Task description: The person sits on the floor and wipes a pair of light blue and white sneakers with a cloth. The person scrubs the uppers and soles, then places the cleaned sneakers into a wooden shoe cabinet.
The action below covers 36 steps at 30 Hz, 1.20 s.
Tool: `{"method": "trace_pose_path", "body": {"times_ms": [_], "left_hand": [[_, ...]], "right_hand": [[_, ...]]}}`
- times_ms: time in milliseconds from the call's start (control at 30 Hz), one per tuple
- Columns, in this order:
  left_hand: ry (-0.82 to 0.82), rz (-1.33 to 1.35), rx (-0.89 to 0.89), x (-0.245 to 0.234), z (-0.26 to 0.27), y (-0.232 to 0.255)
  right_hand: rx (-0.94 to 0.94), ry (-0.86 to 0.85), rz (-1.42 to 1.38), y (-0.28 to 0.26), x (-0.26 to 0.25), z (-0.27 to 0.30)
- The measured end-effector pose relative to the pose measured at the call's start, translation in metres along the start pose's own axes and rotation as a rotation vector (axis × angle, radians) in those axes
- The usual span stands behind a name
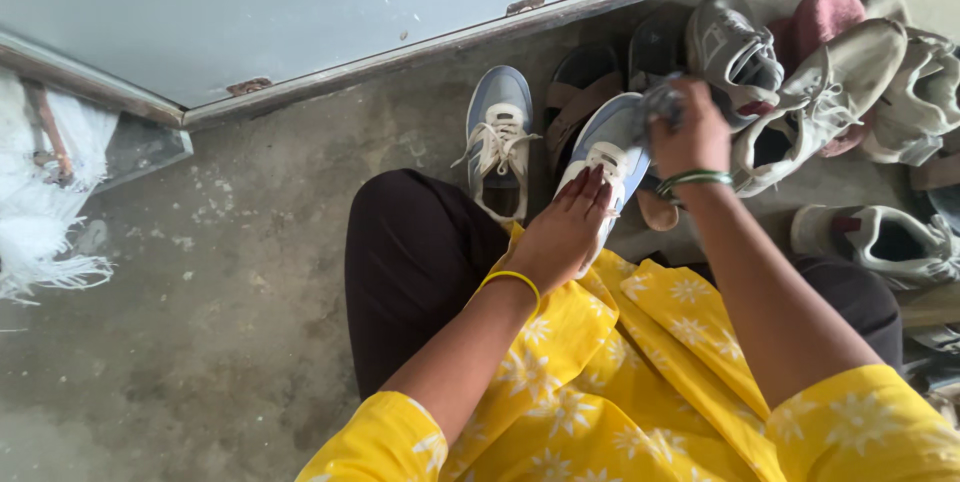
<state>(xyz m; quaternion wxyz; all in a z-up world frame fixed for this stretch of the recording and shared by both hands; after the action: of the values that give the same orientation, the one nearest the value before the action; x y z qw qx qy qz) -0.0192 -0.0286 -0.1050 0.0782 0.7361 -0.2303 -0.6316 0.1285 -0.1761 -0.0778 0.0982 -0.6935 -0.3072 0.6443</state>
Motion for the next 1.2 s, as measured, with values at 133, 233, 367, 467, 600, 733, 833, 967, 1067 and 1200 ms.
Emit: {"method": "trace_pose_path", "body": {"times_ms": [133, 233, 367, 467, 600, 733, 833, 967, 1067, 1200], "left_hand": [[0.013, 0.078, -0.019, -0.001, -0.003, -0.006], [0.004, 0.170, -0.070, -0.003, -0.001, -0.008], [0.095, 0.176, -0.219, -0.014, -0.004, -0.015], [0.079, 0.147, -0.267, -0.014, -0.004, -0.018], [-0.125, 0.156, -0.312, 0.003, -0.006, -0.020], [-0.052, 0.089, -0.188, 0.007, -0.003, -0.016], [-0.020, 0.103, -0.173, 0.009, 0.000, -0.016], [-0.042, 0.113, -0.182, 0.010, -0.001, -0.018], [-0.155, 0.144, -0.238, 0.017, -0.002, -0.020], [-0.059, 0.117, -0.212, 0.014, 0.003, -0.020]], "right_hand": [[-0.530, -0.119, 0.033, -0.052, 0.013, 0.021], [-0.686, -0.139, 0.243, -0.054, 0.009, 0.019], [-0.267, -0.110, 0.245, -0.027, -0.004, -0.026], [-0.212, -0.182, 0.258, -0.035, 0.015, -0.029], [-0.598, -0.304, 0.256, -0.067, 0.056, -0.007], [-0.551, -0.321, 0.480, -0.045, 0.047, -0.039], [-0.428, -0.096, 0.473, -0.027, 0.019, -0.056], [-0.335, -0.283, 0.347, -0.038, 0.039, -0.025], [-0.656, -0.464, 0.189, -0.061, 0.054, 0.001], [-0.539, -0.141, 0.337, -0.041, 0.019, -0.022]]}}
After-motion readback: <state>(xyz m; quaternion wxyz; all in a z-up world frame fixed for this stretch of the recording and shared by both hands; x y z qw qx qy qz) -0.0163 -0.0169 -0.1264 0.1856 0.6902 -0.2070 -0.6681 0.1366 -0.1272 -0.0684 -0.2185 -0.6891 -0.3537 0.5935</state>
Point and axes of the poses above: each hand's wrist, its own z-axis away from the middle knuckle, its own x-axis out of the palm, y = z × x, the point moved 5 cm from there along -z, towards the middle knuckle, and after that the axes turned 15 degrees about -x, right-handed, at the moved point
